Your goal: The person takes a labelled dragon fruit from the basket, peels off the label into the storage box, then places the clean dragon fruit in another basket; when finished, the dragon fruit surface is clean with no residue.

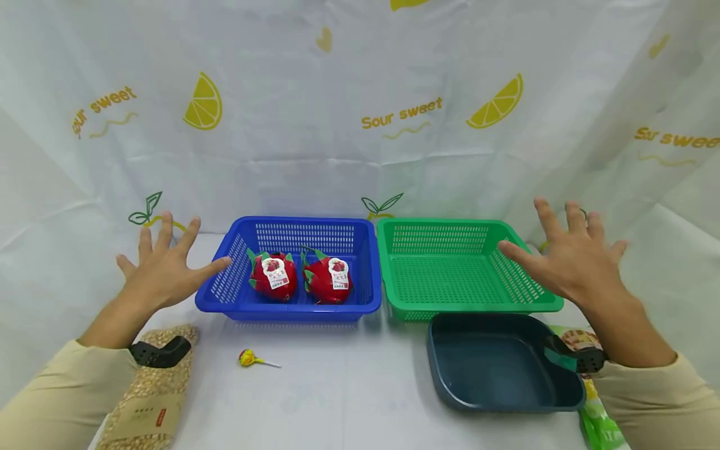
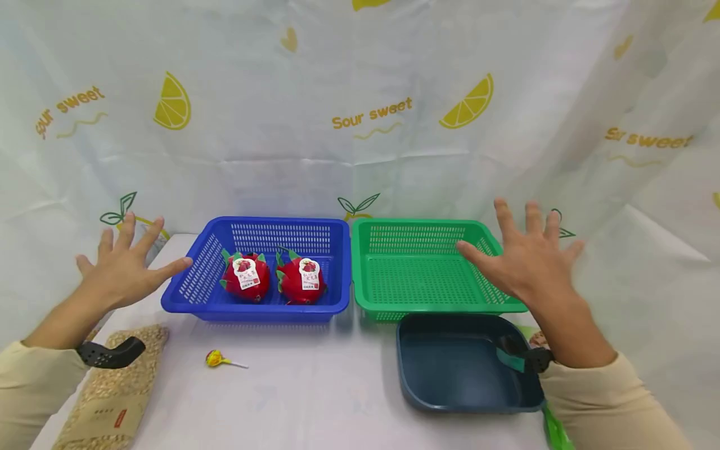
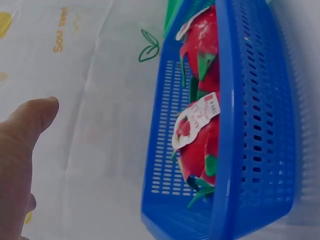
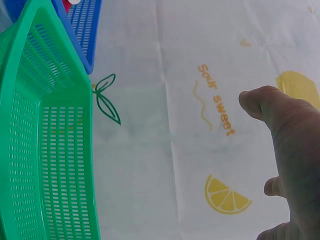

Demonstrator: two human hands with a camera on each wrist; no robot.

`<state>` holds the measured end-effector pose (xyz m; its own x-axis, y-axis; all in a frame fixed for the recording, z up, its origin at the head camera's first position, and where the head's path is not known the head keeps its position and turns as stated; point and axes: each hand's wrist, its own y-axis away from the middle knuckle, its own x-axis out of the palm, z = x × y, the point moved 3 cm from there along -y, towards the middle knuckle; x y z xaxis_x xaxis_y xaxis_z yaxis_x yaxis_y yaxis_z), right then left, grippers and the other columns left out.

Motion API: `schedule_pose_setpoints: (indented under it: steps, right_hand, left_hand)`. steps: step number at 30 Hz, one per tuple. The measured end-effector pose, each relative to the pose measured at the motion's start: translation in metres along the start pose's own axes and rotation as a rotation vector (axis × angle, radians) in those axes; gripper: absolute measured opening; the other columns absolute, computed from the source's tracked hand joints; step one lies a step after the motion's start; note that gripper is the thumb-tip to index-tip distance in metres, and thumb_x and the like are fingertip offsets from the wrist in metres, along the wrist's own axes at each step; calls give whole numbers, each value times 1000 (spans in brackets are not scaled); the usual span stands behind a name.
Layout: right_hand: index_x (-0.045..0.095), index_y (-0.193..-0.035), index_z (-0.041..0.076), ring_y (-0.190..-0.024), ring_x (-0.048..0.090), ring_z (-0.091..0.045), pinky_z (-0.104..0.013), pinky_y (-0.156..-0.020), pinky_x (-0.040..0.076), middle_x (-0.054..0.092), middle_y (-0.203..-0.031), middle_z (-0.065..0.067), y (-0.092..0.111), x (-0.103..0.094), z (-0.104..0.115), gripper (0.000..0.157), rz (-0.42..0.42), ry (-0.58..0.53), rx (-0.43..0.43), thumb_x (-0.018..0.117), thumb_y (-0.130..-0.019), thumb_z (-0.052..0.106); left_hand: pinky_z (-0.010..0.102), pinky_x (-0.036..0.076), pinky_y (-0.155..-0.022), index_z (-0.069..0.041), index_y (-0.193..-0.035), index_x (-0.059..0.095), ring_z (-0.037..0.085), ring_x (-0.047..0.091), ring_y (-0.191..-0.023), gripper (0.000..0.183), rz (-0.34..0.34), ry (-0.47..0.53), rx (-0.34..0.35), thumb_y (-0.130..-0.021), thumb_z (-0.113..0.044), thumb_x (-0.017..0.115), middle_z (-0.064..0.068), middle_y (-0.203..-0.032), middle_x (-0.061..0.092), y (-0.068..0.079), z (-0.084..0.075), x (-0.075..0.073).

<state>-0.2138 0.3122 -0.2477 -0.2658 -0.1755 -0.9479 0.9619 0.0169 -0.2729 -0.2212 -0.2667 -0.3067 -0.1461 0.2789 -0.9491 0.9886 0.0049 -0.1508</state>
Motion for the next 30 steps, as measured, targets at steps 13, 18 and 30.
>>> schedule_pose_setpoints:
  steps: [13,18,30]
  right_hand:
    - [16,-156,18,-136,11,-51,-81,-88,11,17,-151,-30,-2,16,30,92,-75,-39,-104,54,-86,65]
    - [19,-155,16,-134,17,-51,-79,-89,16,21,-149,-30,-5,21,39,91,-91,-51,-153,54,-87,65]
    - [27,-152,14,-133,22,-51,-73,-96,19,24,-149,-29,-15,34,67,86,-94,-160,-247,58,-86,61]
  left_hand:
    - [84,4,-87,-12,-155,16,60,-1,-133,99,-73,47,33,-83,-71,51,28,-155,-4,10,4,34]
    - [84,6,-88,-12,-154,21,58,5,-134,95,-126,96,70,-84,-66,56,24,-157,0,13,6,46]
    - [81,10,-91,-8,-150,32,56,5,-135,89,-118,195,73,-84,-59,61,22,-157,8,15,17,76]
